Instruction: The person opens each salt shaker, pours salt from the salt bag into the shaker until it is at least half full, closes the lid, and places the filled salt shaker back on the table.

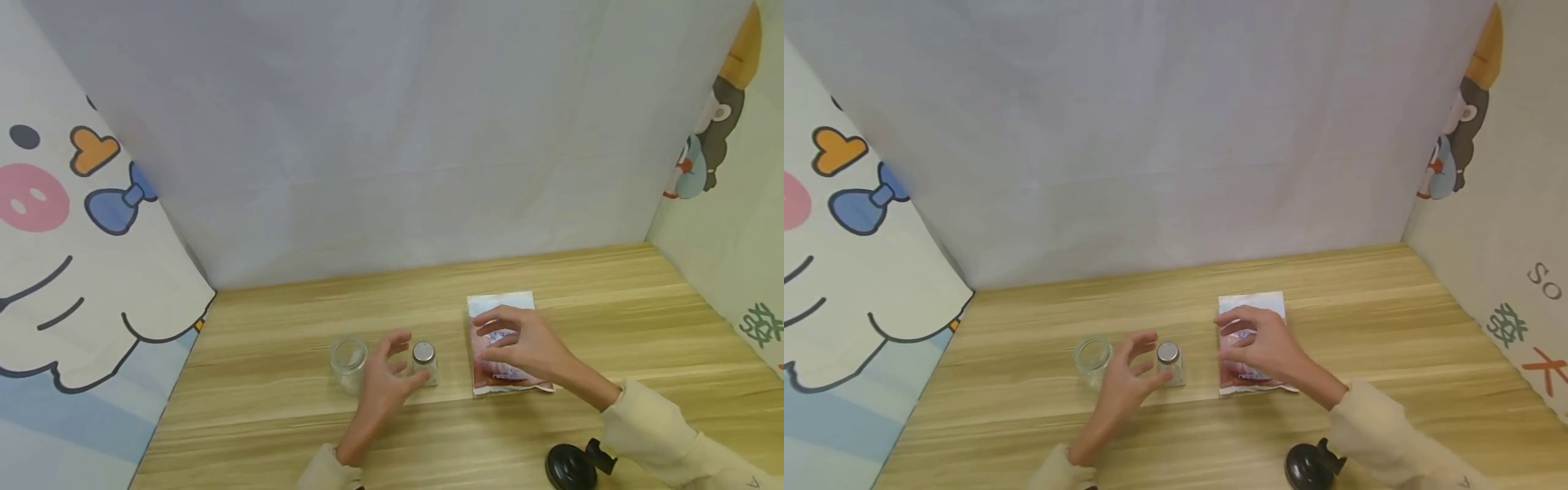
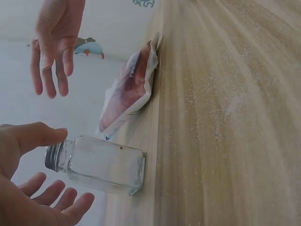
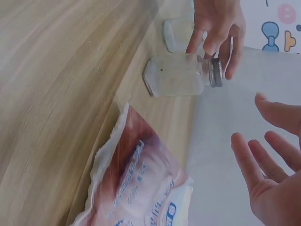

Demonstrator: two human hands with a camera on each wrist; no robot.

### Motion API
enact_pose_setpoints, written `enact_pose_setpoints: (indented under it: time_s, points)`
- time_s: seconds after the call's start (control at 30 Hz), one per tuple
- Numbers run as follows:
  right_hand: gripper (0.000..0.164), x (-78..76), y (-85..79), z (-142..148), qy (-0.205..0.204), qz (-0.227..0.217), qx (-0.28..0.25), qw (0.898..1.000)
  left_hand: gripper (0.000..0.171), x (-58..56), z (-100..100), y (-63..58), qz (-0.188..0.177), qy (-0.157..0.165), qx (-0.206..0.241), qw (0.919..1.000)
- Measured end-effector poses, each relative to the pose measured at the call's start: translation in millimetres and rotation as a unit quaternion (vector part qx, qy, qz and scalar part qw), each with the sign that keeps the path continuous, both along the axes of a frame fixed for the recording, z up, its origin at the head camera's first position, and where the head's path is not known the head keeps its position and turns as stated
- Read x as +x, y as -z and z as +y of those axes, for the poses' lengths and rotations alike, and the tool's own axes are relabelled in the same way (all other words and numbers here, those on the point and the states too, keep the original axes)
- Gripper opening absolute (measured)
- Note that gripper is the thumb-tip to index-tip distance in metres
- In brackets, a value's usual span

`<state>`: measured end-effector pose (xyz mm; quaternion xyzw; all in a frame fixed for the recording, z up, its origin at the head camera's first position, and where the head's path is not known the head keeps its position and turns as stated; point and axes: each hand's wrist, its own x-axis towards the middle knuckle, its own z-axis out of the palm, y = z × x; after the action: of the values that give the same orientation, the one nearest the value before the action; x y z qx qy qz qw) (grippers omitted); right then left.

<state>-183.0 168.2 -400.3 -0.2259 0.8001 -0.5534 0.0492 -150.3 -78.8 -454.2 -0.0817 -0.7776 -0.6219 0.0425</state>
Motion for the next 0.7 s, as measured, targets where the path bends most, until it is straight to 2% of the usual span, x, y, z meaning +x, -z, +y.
enact_pose_setpoints:
  time_s: [0.2,0.43,0.6,0.7]
  points:
    - [0.043,-7.1,8.8,-19,-0.014,-0.025,0.005,1.0,0.056,-3.3,2,7.1,-0.018,-0.004,0.002,0.9998]
    - [0.039,-13.1,20.5,-46,-0.034,-0.011,0.021,0.999,0.053,-7.8,1,15.5,-0.038,0.0,0.009,0.9992]
    - [0.035,-13.1,30.5,-65,-0.032,0.007,0.011,0.999,0.048,-10.3,1,18.7,-0.029,0.008,0.024,0.9992]
    - [0.031,-12.3,33.6,-74,-0.014,0.037,0.012,0.999,0.043,-6.2,1,5.6,-0.032,0.021,0.041,0.9984]
